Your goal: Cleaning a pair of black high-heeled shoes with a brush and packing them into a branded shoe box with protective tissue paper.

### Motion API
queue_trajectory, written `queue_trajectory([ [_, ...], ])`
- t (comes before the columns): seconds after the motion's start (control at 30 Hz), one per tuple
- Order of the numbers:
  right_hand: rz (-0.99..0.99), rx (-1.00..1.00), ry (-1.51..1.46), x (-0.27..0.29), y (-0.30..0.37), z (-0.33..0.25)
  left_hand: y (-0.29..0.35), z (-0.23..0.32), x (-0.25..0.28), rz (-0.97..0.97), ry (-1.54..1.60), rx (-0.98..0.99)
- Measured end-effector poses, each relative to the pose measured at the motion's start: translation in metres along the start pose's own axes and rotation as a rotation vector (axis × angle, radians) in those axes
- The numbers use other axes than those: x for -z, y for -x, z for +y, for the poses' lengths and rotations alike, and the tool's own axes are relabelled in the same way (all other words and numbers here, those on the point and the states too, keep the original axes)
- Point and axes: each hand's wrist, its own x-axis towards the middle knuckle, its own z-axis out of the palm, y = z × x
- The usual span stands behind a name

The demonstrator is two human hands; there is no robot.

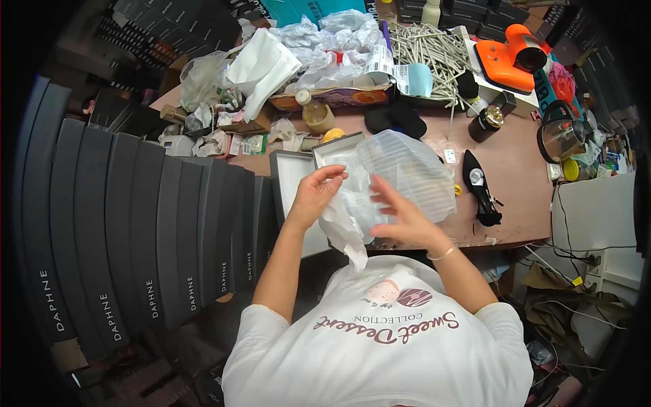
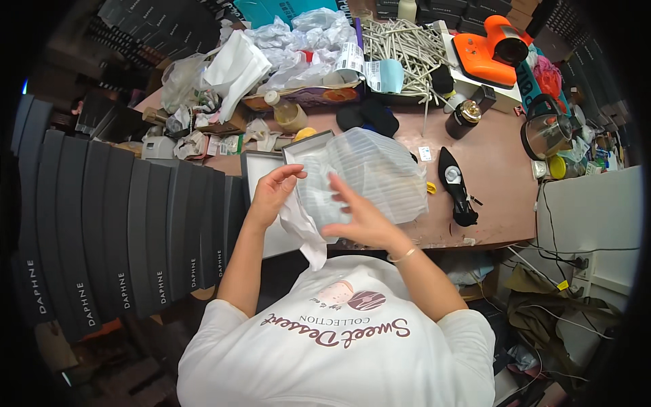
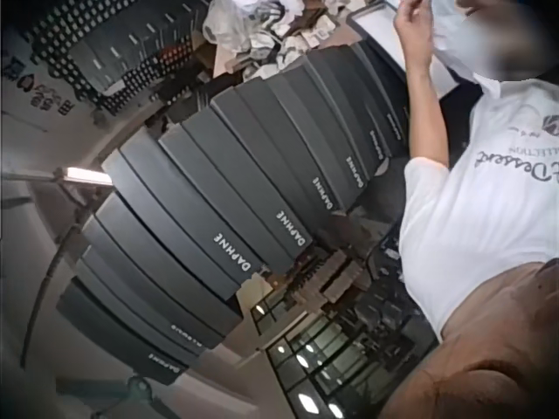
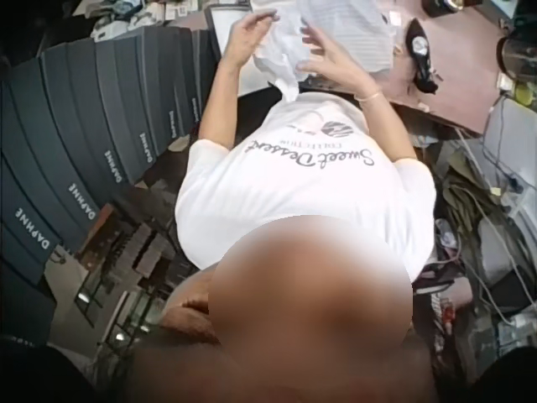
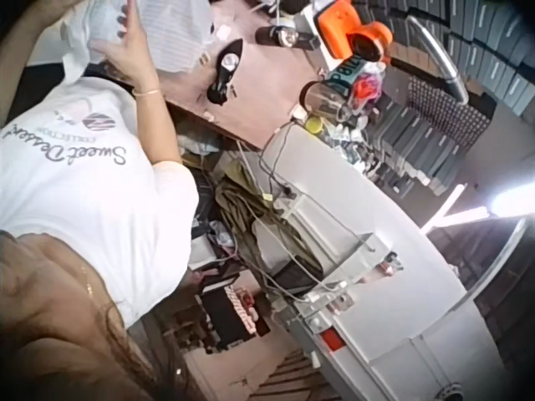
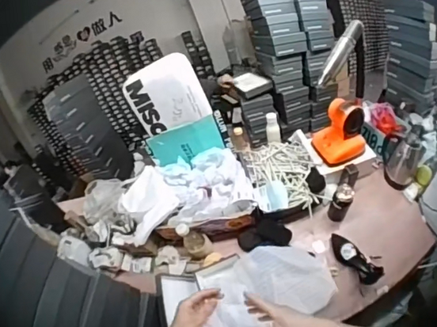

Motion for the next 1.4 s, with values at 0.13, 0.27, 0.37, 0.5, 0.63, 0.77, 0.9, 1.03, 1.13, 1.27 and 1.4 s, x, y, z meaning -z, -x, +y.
queue_trajectory([
  [0.13, -0.321, -0.208, -0.154, -0.016, -0.040, 0.039, 0.022, 0.021, 0.002, 0.048, -0.126, -0.223],
  [0.27, -0.159, 0.090, -0.059, -0.034, -0.035, -0.004, 0.035, 0.004, 0.006, 0.337, -0.193, -0.185],
  [0.37, -0.226, -0.013, 0.164, -0.051, -0.042, 0.000, 0.042, 0.013, 0.001, 0.202, -0.357, -0.319],
  [0.5, 0.074, 0.037, -0.096, -0.026, -0.049, -0.004, 0.055, -0.002, 0.044, 0.173, -0.859, -0.367],
  [0.63, 0.017, 0.555, 0.471, -0.033, -0.038, -0.047, 0.052, 0.006, 0.058, 0.481, -0.974, -0.371],
  [0.77, -0.069, 0.678, 0.917, -0.048, -0.026, -0.047, 0.079, 0.031, 0.071, 0.170, -0.566, -0.121],
  [0.9, -0.185, 0.654, 0.965, -0.069, -0.001, -0.008, 0.092, 0.038, 0.088, -0.174, -0.416, -0.234],
  [1.03, -0.222, 0.666, 0.860, -0.079, 0.019, -0.003, 0.070, 0.018, 0.033, -0.570, -1.201, -0.200],
  [1.13, -0.237, 0.727, 0.830, -0.052, 0.031, 0.002, 0.077, -0.032, 0.030, -0.416, -0.974, -0.114],
  [1.27, 0.209, 0.121, 1.066, 0.092, 0.076, 0.012, 0.106, 0.015, 0.016, 0.372, -0.633, 0.027],
  [1.4, 0.082, -0.446, 1.014, 0.238, 0.138, 0.066, 0.103, 0.025, -0.019, 0.604, -0.301, -0.305],
])
